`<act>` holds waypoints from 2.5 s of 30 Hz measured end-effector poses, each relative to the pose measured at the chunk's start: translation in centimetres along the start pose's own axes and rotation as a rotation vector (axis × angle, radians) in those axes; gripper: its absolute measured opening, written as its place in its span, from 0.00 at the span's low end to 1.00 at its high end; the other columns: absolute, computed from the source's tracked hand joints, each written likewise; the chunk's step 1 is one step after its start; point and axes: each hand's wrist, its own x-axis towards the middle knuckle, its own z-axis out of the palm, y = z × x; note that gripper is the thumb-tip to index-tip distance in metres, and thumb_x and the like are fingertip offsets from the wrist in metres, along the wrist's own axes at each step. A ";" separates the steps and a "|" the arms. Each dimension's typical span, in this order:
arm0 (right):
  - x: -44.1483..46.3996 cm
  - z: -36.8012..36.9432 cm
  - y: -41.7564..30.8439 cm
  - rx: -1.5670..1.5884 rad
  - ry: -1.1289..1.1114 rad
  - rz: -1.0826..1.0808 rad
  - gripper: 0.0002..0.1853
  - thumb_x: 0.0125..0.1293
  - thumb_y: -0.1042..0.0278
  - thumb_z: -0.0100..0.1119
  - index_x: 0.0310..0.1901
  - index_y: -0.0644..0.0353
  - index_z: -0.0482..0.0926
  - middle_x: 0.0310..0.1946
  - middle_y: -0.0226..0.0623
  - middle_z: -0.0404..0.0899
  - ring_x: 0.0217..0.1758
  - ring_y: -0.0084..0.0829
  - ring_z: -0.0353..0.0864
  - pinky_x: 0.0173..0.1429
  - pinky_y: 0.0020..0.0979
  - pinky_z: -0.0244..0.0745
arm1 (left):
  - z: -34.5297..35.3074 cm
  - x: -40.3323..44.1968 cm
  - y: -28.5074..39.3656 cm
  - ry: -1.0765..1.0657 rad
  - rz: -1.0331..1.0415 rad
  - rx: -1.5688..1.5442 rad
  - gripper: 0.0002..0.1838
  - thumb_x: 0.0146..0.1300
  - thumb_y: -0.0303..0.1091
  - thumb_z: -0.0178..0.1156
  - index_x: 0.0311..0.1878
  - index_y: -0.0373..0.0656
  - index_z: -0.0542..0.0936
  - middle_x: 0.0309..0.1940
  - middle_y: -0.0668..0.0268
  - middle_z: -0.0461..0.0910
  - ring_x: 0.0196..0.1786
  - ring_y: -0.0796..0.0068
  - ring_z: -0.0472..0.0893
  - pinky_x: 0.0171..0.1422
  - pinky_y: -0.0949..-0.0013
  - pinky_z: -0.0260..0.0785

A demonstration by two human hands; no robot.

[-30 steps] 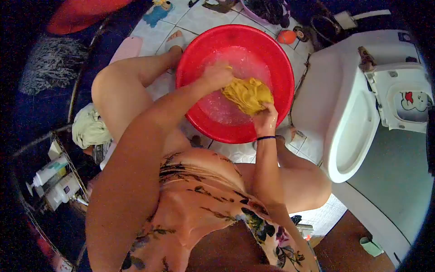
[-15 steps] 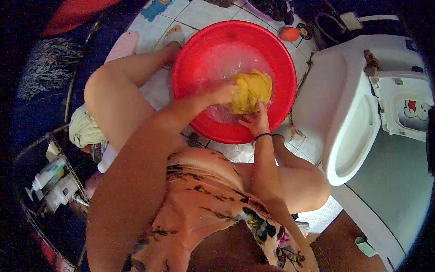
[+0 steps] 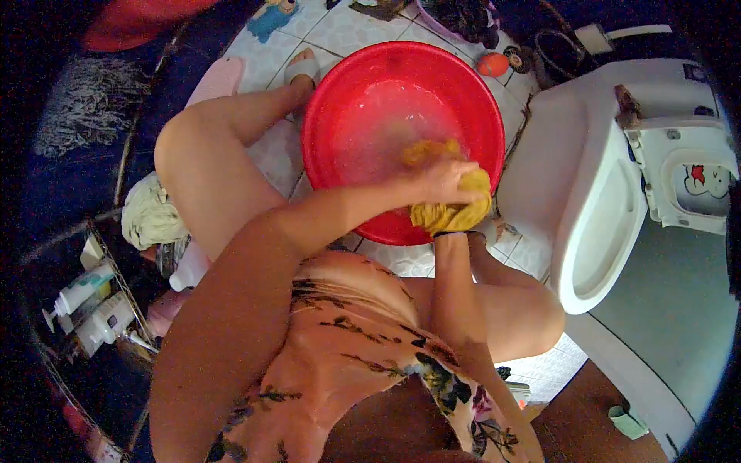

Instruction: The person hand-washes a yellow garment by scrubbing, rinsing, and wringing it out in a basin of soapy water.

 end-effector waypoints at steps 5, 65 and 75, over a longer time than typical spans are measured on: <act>-1.0 2.7 -1.0 0.023 0.069 -0.029 0.23 0.63 0.54 0.41 0.53 0.62 0.65 0.51 0.41 0.69 0.53 0.38 0.69 0.58 0.41 0.63 | -5.1 3.0 -7.2 -0.138 0.215 0.619 0.18 0.57 0.45 0.50 0.47 0.45 0.73 0.39 0.55 0.76 0.44 0.58 0.75 0.48 0.59 0.68; 1.7 -6.3 -0.6 -0.152 -0.038 0.271 0.33 0.56 0.36 0.41 0.58 0.51 0.62 0.55 0.39 0.64 0.57 0.37 0.64 0.58 0.43 0.61 | 1.7 -3.0 0.4 -0.186 -0.156 -0.091 0.16 0.51 0.39 0.57 0.39 0.39 0.73 0.32 0.54 0.75 0.35 0.54 0.76 0.42 0.59 0.67; -0.8 0.3 0.5 -0.013 -0.025 0.016 0.13 0.61 0.62 0.46 0.45 0.56 0.70 0.41 0.34 0.73 0.44 0.31 0.73 0.50 0.33 0.69 | -0.7 1.0 -4.5 0.157 -0.322 0.107 0.13 0.58 0.42 0.49 0.35 0.43 0.76 0.34 0.54 0.75 0.38 0.55 0.75 0.44 0.58 0.66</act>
